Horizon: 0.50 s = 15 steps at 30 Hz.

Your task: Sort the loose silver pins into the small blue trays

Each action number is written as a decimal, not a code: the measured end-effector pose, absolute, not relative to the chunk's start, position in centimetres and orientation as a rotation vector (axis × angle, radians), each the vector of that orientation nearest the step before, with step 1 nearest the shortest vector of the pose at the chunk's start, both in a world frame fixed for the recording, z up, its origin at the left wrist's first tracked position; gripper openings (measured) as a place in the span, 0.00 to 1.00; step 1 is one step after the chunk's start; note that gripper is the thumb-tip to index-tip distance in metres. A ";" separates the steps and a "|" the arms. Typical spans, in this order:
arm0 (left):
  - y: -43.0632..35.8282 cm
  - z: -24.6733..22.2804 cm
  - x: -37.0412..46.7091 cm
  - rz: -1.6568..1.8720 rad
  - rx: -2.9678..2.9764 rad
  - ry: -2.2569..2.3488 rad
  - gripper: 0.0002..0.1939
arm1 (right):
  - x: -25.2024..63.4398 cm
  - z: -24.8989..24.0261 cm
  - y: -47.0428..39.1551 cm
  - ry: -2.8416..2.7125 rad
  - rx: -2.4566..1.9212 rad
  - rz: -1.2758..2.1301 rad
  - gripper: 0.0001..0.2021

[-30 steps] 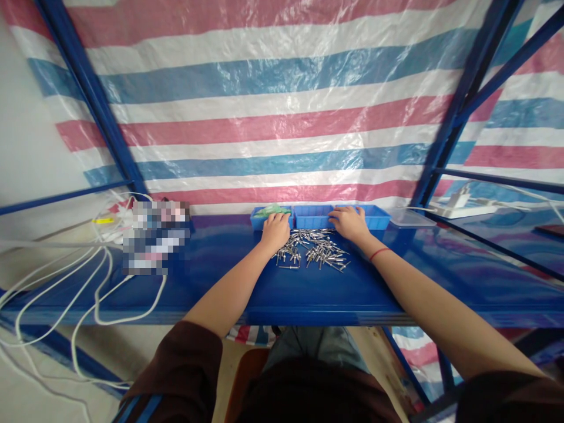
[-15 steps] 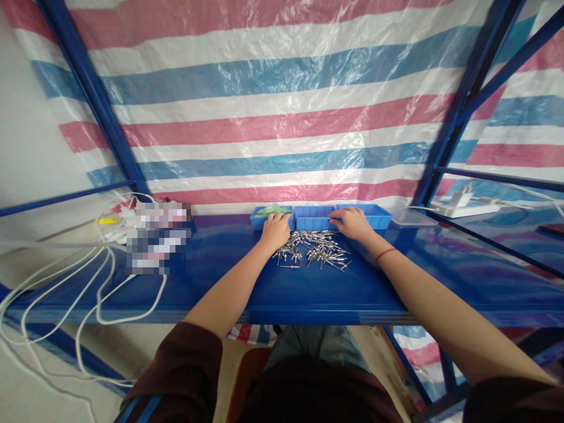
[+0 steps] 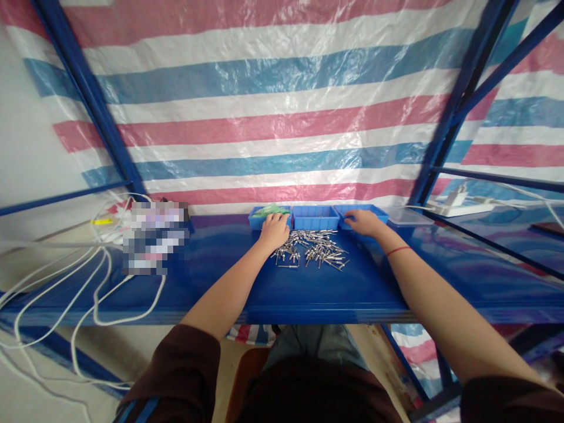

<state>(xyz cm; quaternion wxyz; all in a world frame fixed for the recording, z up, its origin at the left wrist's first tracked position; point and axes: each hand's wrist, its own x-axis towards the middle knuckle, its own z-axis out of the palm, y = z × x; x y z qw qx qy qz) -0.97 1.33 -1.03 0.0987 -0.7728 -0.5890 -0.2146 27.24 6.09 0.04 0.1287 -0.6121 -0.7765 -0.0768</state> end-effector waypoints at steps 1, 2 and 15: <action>1.2 -1.0 -0.9 -0.638 -2.292 -1.744 0.23 | 27.3 0.0 6.1 -2.258 -1.764 -0.226 0.18; 1.2 -1.0 -0.9 -0.642 -2.298 -1.743 0.23 | 27.3 0.0 6.1 -2.261 -1.747 -0.230 0.18; -0.2 -0.8 0.7 -0.651 -2.676 -1.459 0.20 | 24.9 2.0 3.1 -2.169 -1.279 -0.327 0.16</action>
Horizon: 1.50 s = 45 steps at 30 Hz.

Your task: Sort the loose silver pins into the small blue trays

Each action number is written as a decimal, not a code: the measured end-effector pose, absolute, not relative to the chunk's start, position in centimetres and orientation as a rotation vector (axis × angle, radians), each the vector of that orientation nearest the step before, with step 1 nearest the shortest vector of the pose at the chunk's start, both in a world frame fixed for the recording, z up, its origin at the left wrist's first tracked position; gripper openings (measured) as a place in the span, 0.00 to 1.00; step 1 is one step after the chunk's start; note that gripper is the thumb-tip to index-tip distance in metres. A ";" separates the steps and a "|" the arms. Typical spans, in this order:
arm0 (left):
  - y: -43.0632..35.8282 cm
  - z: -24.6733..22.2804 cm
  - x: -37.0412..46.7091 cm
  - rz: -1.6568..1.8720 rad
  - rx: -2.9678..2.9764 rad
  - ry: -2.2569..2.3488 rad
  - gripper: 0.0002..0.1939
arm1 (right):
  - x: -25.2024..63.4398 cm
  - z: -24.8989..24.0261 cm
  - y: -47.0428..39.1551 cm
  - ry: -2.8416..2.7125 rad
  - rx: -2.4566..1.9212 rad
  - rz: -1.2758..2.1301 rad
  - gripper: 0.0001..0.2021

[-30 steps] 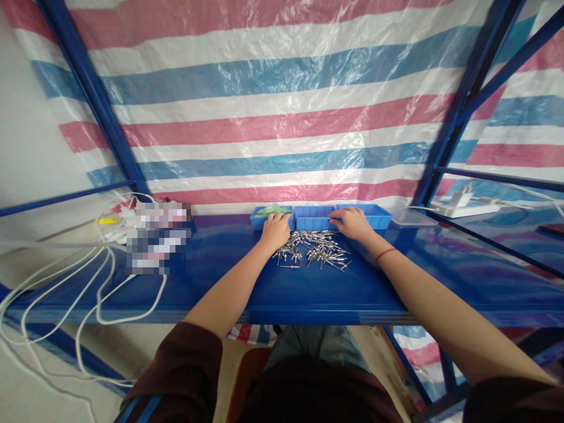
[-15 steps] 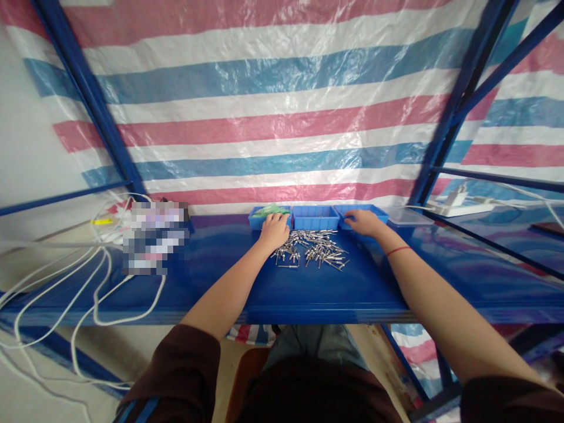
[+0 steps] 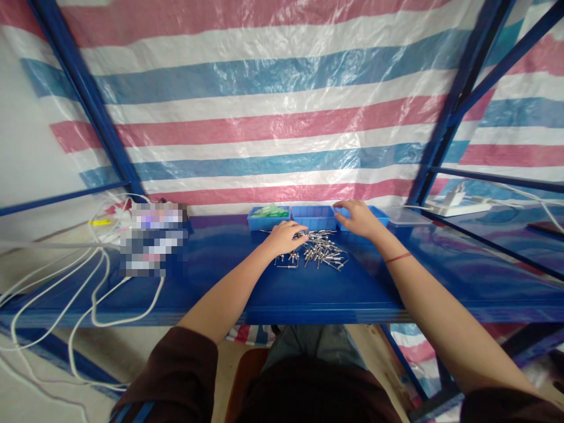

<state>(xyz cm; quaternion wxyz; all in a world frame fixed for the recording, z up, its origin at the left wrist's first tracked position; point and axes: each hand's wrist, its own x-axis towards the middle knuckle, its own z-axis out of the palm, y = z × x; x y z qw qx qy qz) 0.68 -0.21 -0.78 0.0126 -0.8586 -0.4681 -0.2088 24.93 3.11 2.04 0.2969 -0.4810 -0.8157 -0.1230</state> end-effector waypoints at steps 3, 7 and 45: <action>0.1 -1.7 1.2 -0.537 -2.787 -1.486 0.22 | 22.7 2.2 1.6 -2.213 -1.133 -0.151 0.13; 0.7 -2.2 1.3 -0.606 -2.835 -1.366 0.15 | 20.9 1.8 0.5 -2.283 -1.060 0.056 0.12; 0.5 -0.9 2.6 -2.272 -2.720 -1.327 0.07 | 19.7 1.1 0.6 -1.961 -0.865 0.655 0.15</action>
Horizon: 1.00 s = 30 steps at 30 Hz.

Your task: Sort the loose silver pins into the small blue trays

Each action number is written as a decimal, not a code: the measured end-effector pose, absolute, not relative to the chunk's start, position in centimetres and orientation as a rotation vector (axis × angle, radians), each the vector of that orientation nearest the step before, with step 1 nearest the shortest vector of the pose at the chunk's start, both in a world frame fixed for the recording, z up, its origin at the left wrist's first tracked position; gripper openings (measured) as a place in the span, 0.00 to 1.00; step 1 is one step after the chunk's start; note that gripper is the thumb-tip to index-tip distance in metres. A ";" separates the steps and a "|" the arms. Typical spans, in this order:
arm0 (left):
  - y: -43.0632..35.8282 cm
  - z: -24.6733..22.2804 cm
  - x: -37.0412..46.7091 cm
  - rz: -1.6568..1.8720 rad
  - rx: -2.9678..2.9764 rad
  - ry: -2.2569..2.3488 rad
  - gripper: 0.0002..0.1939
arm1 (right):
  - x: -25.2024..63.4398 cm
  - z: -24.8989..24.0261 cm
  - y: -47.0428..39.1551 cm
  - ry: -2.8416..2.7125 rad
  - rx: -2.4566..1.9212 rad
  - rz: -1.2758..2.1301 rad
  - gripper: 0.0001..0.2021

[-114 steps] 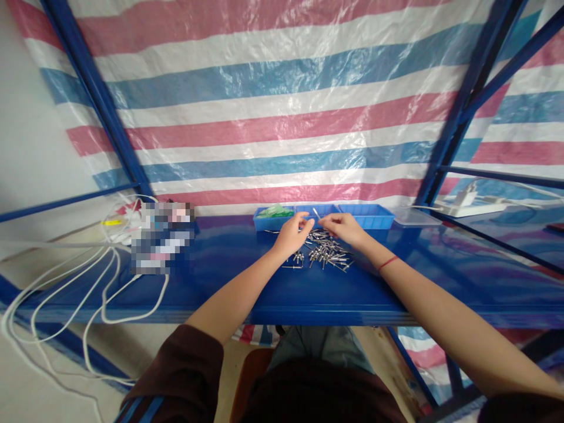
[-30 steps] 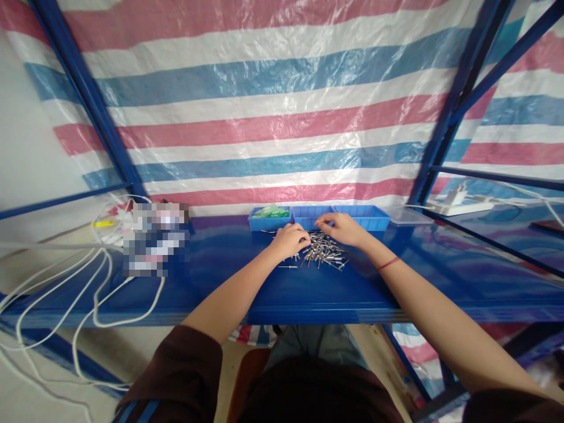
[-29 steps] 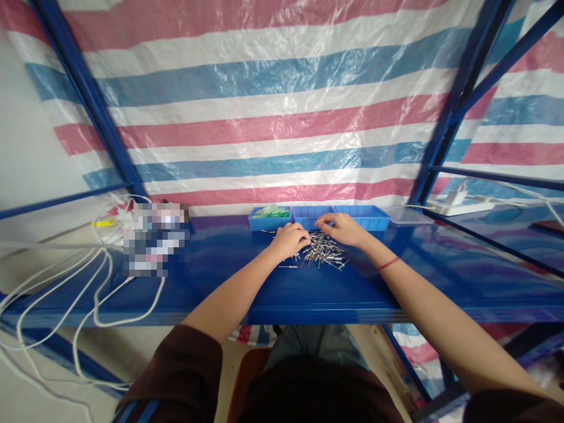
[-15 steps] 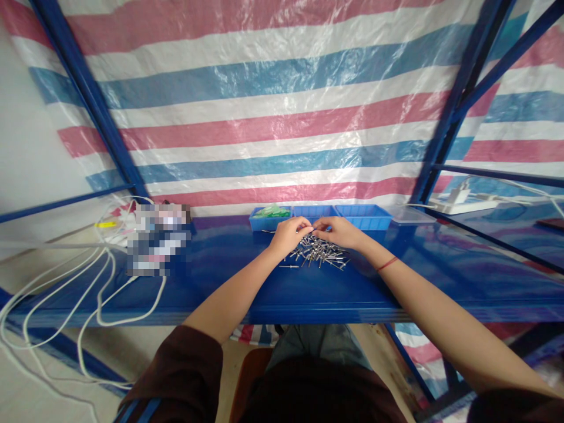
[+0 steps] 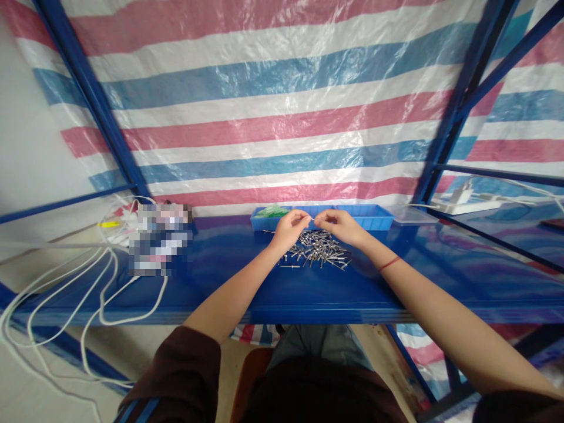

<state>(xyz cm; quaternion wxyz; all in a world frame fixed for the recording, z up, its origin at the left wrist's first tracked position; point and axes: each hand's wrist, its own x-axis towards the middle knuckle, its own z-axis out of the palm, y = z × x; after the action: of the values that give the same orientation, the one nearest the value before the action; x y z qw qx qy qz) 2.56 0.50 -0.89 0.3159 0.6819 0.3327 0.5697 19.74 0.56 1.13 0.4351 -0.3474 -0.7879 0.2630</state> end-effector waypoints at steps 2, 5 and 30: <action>0.3 -0.8 2.7 1.441 1.806 0.899 0.08 | 19.7 1.3 0.4 -1.875 -0.855 0.681 0.15; -0.1 -0.9 3.0 1.320 1.826 0.899 0.10 | 19.6 1.5 0.2 -1.804 -0.809 0.760 0.17; -0.8 -0.8 2.5 1.312 2.251 1.226 0.19 | 22.2 1.4 2.2 -1.813 -1.110 0.156 0.15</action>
<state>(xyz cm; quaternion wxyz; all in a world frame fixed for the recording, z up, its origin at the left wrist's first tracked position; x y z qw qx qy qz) 2.53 -0.76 -0.78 0.1306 0.7749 0.4222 0.4518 22.24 2.16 1.37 0.4837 -0.4558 -0.7444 0.0640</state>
